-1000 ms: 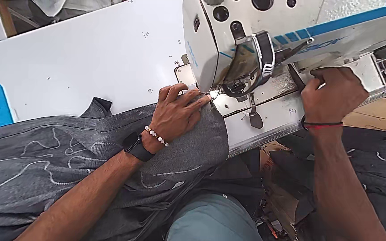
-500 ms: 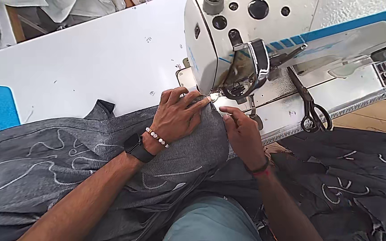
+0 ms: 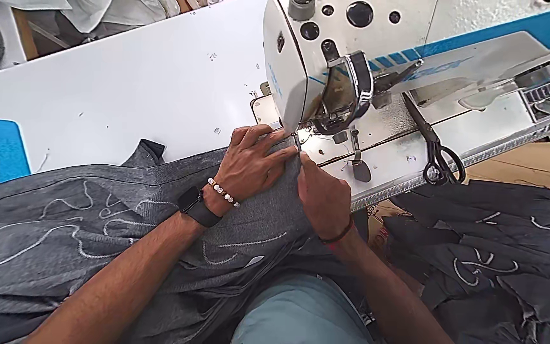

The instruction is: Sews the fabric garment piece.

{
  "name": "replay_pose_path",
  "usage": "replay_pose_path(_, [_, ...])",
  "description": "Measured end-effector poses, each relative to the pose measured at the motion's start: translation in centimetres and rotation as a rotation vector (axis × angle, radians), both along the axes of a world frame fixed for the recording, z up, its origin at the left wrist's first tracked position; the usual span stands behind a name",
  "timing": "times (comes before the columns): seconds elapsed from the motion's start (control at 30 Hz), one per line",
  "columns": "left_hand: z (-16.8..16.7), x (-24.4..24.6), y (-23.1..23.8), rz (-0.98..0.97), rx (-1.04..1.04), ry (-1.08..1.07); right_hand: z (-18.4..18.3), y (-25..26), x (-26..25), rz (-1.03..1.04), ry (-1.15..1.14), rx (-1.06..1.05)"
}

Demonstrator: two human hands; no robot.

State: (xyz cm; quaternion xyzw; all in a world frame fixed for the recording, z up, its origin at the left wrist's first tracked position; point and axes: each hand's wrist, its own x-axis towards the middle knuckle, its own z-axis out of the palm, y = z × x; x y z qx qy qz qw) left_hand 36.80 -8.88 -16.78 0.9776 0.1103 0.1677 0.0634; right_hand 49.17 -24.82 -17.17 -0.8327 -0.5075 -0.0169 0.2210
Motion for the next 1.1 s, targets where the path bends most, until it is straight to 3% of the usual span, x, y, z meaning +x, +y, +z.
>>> replay_pose_path(0.33, [-0.2, 0.9, 1.1, 0.158, 0.082, 0.038, 1.1, 2.1, 0.9, -0.010, 0.066, -0.103])
replay_pose_path(0.43, [0.9, 1.0, -0.4, 0.177, 0.095, 0.097, 1.2, 2.7, 1.1, -0.026, 0.073, -0.127])
replay_pose_path(0.57, [0.4, 1.2, -2.9, 0.232, -0.126, 0.043, 2.2, 1.8, 2.8, 0.062, 0.215, -0.152])
replay_pose_path(0.63, [-0.6, 0.7, -2.9, 0.203, -0.171, 0.004, 2.8, 0.5, 4.6, 0.051, 0.276, -0.107])
replay_pose_path(0.73, [-0.6, 0.4, -2.0, 0.133, -0.157, -0.002, 3.7, -1.4, 8.4, -0.090, 0.156, -0.063])
replay_pose_path(0.83, [-0.3, 0.0, -0.5, 0.036, -0.126, 0.000, 2.9, -2.0, 11.1, -0.031, 0.145, -0.008])
replay_pose_path(0.93, [-0.1, -0.2, 0.6, -0.028, -0.132, 0.010, 2.1, -0.8, 9.6, 0.098, 0.141, 0.015])
replay_pose_path(1.1, [-0.2, -0.2, 1.0, -0.032, -0.113, 0.020, 0.1, 1.5, 5.5, 0.137, 0.036, 0.152])
